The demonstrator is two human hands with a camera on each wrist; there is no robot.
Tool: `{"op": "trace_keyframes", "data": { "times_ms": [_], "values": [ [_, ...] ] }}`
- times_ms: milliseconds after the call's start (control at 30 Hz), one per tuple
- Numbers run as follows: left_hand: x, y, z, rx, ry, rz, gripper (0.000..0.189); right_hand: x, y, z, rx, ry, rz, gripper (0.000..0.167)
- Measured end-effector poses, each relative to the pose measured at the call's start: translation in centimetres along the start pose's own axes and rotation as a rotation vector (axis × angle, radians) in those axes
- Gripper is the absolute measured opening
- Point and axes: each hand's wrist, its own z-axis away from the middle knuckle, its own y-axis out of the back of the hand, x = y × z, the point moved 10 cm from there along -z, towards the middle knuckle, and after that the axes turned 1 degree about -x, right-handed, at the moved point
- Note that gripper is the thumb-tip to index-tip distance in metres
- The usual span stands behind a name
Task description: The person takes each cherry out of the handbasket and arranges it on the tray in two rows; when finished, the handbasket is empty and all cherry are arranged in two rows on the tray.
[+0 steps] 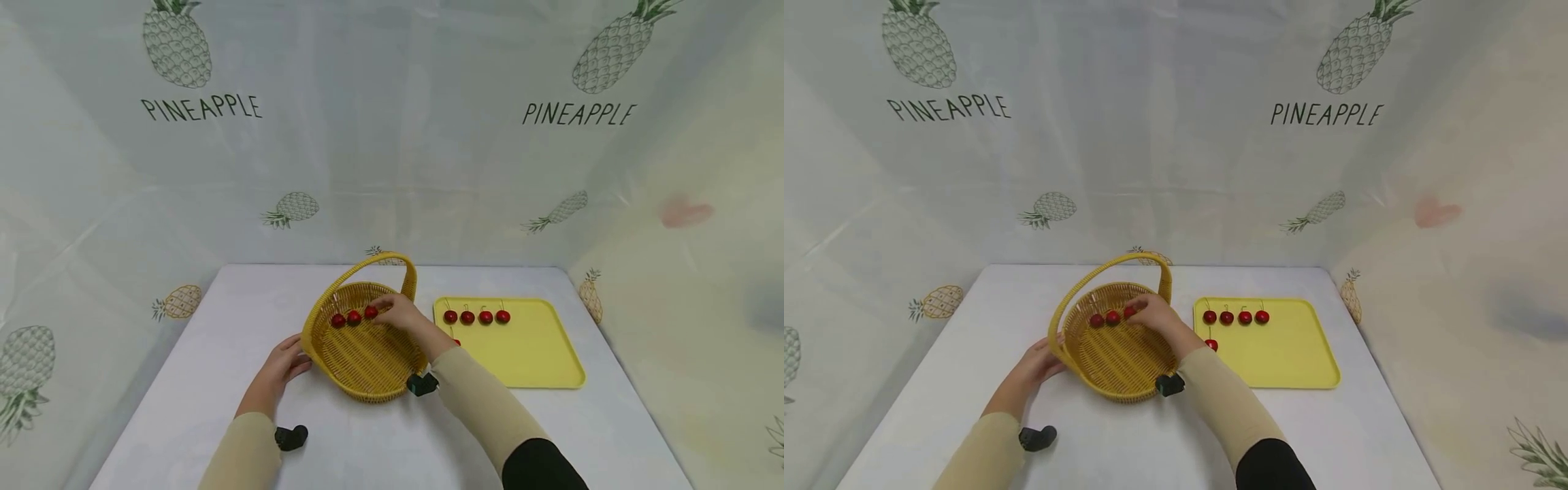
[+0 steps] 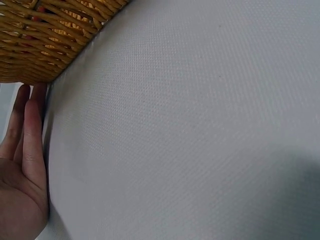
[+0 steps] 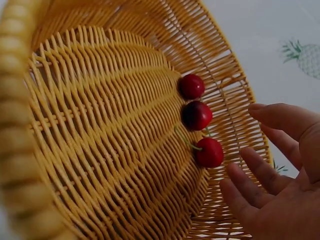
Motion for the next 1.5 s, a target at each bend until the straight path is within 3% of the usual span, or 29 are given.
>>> {"op": "trace_keyframes", "data": {
  "times_ms": [267,467,1067,1500],
  "values": [
    [0.3,-0.1,0.1,-0.005,-0.006,-0.005,0.055,0.4,-1.0,-1.3,-0.057,-0.026,0.017,0.041],
    [0.3,-0.4,0.1,-0.005,-0.012,-0.004,0.056,1.1,-1.8,-1.8,-0.099,-0.055,0.101,0.043],
    [0.1,-0.3,0.2,0.026,-0.008,-0.012,0.051,0.8,-3.3,-2.5,-0.185,-0.028,0.251,0.045],
    [0.2,0.4,0.1,0.041,-0.017,-0.033,0.053,1.1,-4.1,-3.2,-0.221,-0.046,0.25,0.041]
  ]
}}
